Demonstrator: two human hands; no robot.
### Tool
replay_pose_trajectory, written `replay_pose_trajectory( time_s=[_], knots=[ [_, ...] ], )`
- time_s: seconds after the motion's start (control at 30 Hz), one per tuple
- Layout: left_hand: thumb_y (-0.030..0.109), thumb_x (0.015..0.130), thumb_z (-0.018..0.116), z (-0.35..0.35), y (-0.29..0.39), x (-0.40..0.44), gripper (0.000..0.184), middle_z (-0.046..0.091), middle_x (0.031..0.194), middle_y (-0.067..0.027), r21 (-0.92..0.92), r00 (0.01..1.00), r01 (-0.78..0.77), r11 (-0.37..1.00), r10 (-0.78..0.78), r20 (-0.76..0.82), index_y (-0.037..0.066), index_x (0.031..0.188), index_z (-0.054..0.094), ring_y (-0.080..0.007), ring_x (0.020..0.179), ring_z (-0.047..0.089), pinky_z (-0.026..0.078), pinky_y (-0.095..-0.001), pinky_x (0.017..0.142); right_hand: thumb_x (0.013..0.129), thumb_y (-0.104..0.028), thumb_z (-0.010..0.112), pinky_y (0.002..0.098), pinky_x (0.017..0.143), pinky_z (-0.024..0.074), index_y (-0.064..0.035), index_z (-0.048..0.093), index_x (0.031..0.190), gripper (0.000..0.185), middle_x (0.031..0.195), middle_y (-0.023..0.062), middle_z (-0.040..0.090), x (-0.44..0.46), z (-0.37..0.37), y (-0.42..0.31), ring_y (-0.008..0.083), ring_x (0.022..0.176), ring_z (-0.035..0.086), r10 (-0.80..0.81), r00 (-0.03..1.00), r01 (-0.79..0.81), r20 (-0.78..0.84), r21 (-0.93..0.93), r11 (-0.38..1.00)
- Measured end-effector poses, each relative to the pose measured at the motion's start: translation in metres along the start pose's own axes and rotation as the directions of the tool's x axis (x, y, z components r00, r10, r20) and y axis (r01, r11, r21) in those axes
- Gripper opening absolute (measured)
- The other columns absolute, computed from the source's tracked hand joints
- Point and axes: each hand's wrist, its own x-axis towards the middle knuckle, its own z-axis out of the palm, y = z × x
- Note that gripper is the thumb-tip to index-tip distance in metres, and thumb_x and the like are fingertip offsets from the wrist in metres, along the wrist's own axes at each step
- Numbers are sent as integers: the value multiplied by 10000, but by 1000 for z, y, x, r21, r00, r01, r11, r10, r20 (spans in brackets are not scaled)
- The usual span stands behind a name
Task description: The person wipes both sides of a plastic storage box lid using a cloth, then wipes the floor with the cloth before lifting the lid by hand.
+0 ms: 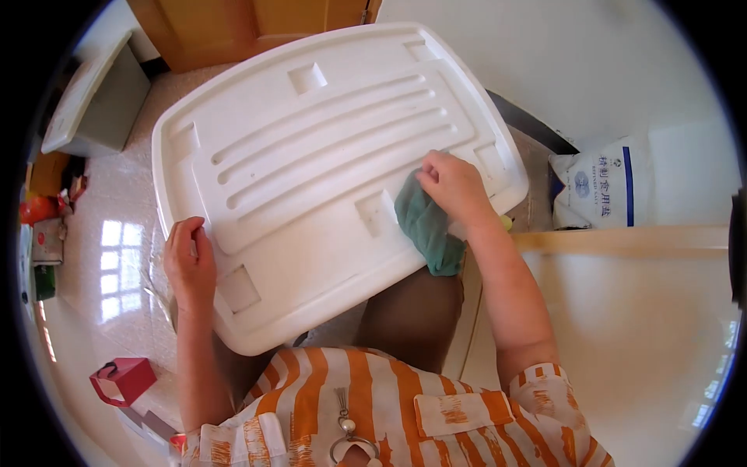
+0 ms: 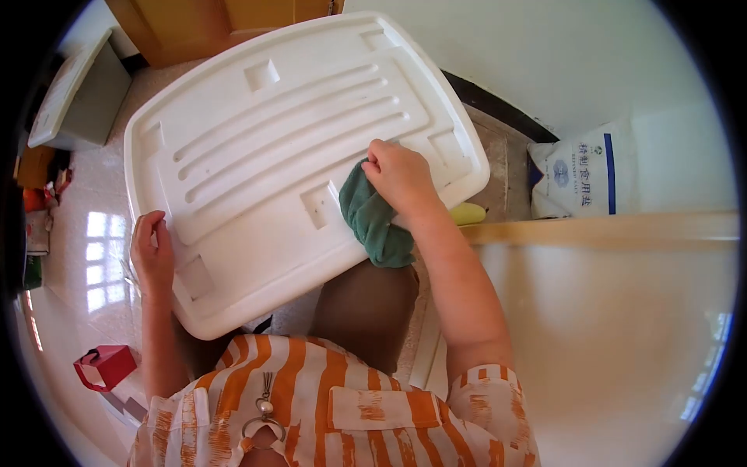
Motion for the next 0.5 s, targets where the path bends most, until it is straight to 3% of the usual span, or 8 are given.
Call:
replay_pose_trajectory(
  time_s=[0.07, 0.2, 0.27, 0.3, 0.37, 0.5],
  knots=[
    [-40, 807, 532, 4, -6, -3, 126, 604, 859, -135, -35, 999, 30, 999, -31, -13, 1, 909, 593, -313, 786, 591, 468, -352, 704, 798, -173, 633, 402, 618, 458, -54, 536, 766, 157, 705, 117, 594, 5, -1, -11, 321, 675, 576, 149, 988, -148, 31, -20, 989],
    [-47, 800, 528, 5, -7, 4, 106, 582, 815, -122, -61, 999, 31, 998, -29, 29, 4, 878, 579, -297, 730, 563, 450, -337, 662, 795, -142, 630, 401, 630, 460, -50, 520, 745, 152, 743, 109, 592, 0, 15, -16, 307, 709, 576, 145, 988, -150, -60, -90, 985],
    [-46, 798, 529, 4, -5, 5, 100, 566, 791, -116, -92, 999, 34, 995, -32, 21, 7, 872, 571, -287, 698, 541, 436, -341, 652, 793, -96, 621, 389, 654, 466, -52, 547, 757, 94, 803, 100, 589, -3, 20, -18, 295, 776, 575, 61, 978, -75, -200, -59, 995],
    [-45, 797, 530, 3, -4, 6, 99, 563, 786, -116, -82, 1000, 16, 997, -14, 27, 8, 871, 569, -286, 700, 540, 433, -344, 661, 793, -96, 621, 389, 654, 466, -52, 547, 757, 94, 803, 100, 589, -5, 20, -19, 295, 776, 575, 51, 980, -65, -191, -69, 995],
    [-44, 796, 531, 3, -4, 5, 99, 559, 781, -116, -80, 999, 12, 997, -9, 33, 8, 871, 567, -286, 702, 539, 431, -346, 670, 791, -55, 609, 389, 705, 467, -54, 598, 850, 60, 872, 100, 599, -11, 18, -19, 300, 834, 569, -198, 961, 190, -194, -60, 980],
    [-44, 791, 530, 3, -6, 6, 103, 553, 771, -116, -113, 998, 19, 993, -12, 61, 14, 868, 563, -291, 701, 532, 425, -354, 684, 793, -53, 606, 406, 751, 462, -41, 622, 930, 139, 895, 118, 606, -17, 16, -21, 321, 837, 568, -254, 957, 238, -143, -123, 964]
  ],
)
